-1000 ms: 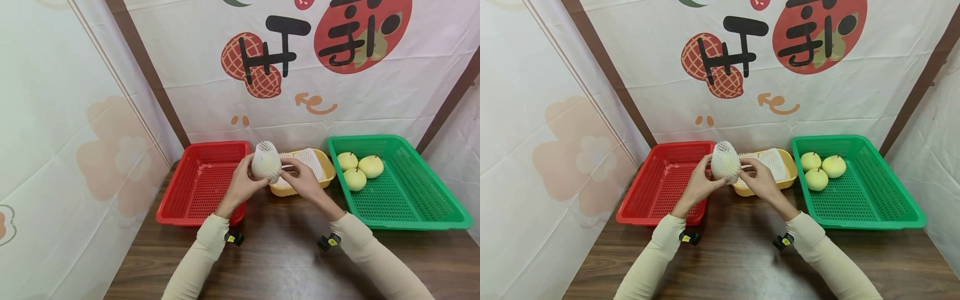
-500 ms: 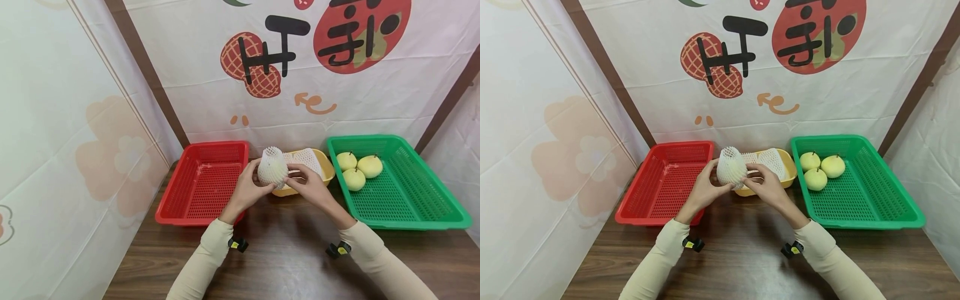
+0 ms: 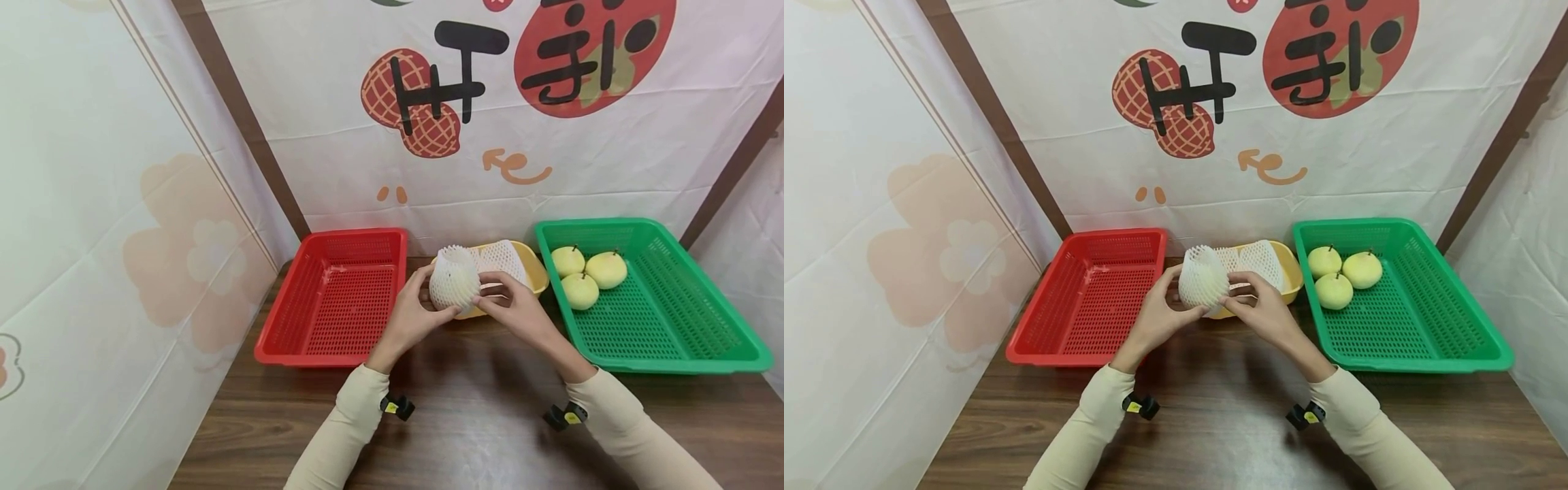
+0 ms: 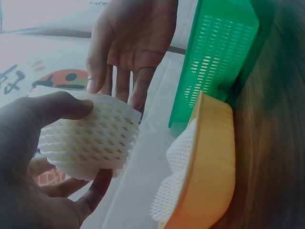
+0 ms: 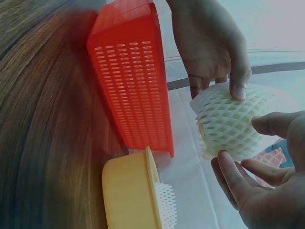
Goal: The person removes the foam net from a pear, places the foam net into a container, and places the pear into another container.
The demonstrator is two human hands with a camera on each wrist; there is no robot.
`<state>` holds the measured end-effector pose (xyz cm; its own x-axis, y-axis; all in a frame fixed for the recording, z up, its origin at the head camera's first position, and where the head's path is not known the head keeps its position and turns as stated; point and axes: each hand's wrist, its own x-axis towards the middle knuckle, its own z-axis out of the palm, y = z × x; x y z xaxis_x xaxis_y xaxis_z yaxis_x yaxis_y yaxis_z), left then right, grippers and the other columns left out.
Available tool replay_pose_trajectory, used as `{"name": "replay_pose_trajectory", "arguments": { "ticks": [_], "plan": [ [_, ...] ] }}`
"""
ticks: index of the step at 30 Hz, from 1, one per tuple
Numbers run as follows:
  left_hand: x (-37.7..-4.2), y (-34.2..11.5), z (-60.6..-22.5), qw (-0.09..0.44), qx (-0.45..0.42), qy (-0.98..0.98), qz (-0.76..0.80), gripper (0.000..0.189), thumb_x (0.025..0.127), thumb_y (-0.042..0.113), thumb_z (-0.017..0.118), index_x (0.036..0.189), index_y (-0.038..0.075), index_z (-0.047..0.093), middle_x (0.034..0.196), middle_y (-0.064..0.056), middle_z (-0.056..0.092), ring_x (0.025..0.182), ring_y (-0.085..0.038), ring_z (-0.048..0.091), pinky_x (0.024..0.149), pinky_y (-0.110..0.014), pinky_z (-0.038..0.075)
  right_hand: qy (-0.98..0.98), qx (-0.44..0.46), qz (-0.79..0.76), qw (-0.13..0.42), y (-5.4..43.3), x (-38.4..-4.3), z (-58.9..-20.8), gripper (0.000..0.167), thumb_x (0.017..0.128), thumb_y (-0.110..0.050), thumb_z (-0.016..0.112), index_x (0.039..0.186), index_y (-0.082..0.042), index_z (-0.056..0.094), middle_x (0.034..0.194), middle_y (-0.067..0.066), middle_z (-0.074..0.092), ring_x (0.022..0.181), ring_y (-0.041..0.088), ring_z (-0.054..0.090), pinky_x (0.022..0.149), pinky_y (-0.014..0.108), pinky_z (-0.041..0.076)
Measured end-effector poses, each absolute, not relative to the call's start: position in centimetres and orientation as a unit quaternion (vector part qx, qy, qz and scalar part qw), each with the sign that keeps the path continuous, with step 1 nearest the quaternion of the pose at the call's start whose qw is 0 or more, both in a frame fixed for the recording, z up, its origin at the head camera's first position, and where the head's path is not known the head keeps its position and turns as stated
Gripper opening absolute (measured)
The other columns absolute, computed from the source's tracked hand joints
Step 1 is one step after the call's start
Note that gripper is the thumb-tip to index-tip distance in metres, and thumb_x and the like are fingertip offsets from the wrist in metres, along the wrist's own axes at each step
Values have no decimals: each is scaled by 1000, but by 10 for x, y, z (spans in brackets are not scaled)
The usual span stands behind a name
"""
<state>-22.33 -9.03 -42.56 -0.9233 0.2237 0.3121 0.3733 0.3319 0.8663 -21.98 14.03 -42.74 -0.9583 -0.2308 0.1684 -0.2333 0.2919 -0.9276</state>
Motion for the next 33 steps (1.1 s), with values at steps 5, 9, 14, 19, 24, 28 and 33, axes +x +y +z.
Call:
{"name": "replay_pose_trajectory", "arguments": {
  "ticks": [5, 9, 14, 19, 24, 28, 33],
  "plan": [
    [-220, -87, -432, 69, -176, -823, -535, 86, 81, 14, 93, 154, 12, 47, 142, -17, 60, 109, -30, 72, 92, -41, 62, -803, 151, 577, 2, 145, -217, -430, 48, 100, -20, 76, 141, -3, 59, 138, 22, 64, 122, 38, 69, 91, 21, 58],
    [-217, -83, -437, 60, -164, -827, -535, 88, 80, 17, 92, 154, 12, 46, 140, -19, 61, 110, -34, 72, 96, -46, 61, -801, 163, 577, 4, 148, -214, -433, 47, 99, -14, 76, 141, 0, 58, 138, 24, 62, 119, 39, 70, 92, 24, 59],
    [-214, -80, -444, 48, -159, -826, -539, 86, 81, 18, 91, 154, 11, 47, 134, -20, 64, 108, -33, 71, 96, -51, 60, -810, 165, 562, 7, 152, -211, -439, 48, 98, -12, 77, 140, 0, 58, 138, 24, 63, 116, 39, 72, 91, 28, 61],
    [-212, -77, -452, 52, -166, -835, -523, 84, 81, 18, 91, 153, 10, 48, 141, -15, 63, 118, -28, 66, 100, -45, 58, -814, 168, 557, 2, 155, -207, -444, 49, 97, -10, 78, 140, 0, 57, 138, 25, 63, 115, 40, 73, 90, 28, 61],
    [-210, -74, -458, 57, -172, -838, -515, 82, 80, 17, 92, 151, 9, 50, 140, -15, 64, 122, -27, 66, 99, -40, 58, -818, 172, 548, 3, 159, -205, -449, 49, 97, -9, 78, 140, 1, 57, 135, 25, 64, 114, 38, 73, 91, 31, 62],
    [-209, -72, -464, 55, -177, -833, -522, 80, 80, 15, 92, 149, 9, 52, 137, -15, 66, 122, -28, 66, 99, -45, 60, -827, 168, 536, 1, 162, -203, -455, 50, 96, -10, 79, 139, 1, 57, 132, 25, 66, 113, 36, 74, 91, 32, 62],
    [-208, -71, -474, 41, -179, -832, -524, 79, 80, 14, 92, 148, 10, 53, 138, -15, 66, 124, -28, 65, 101, -47, 59, -828, 171, 534, -6, 164, -202, -467, 48, 96, -9, 79, 138, 1, 58, 132, 23, 66, 113, 33, 73, 91, 26, 60]
  ]
}}
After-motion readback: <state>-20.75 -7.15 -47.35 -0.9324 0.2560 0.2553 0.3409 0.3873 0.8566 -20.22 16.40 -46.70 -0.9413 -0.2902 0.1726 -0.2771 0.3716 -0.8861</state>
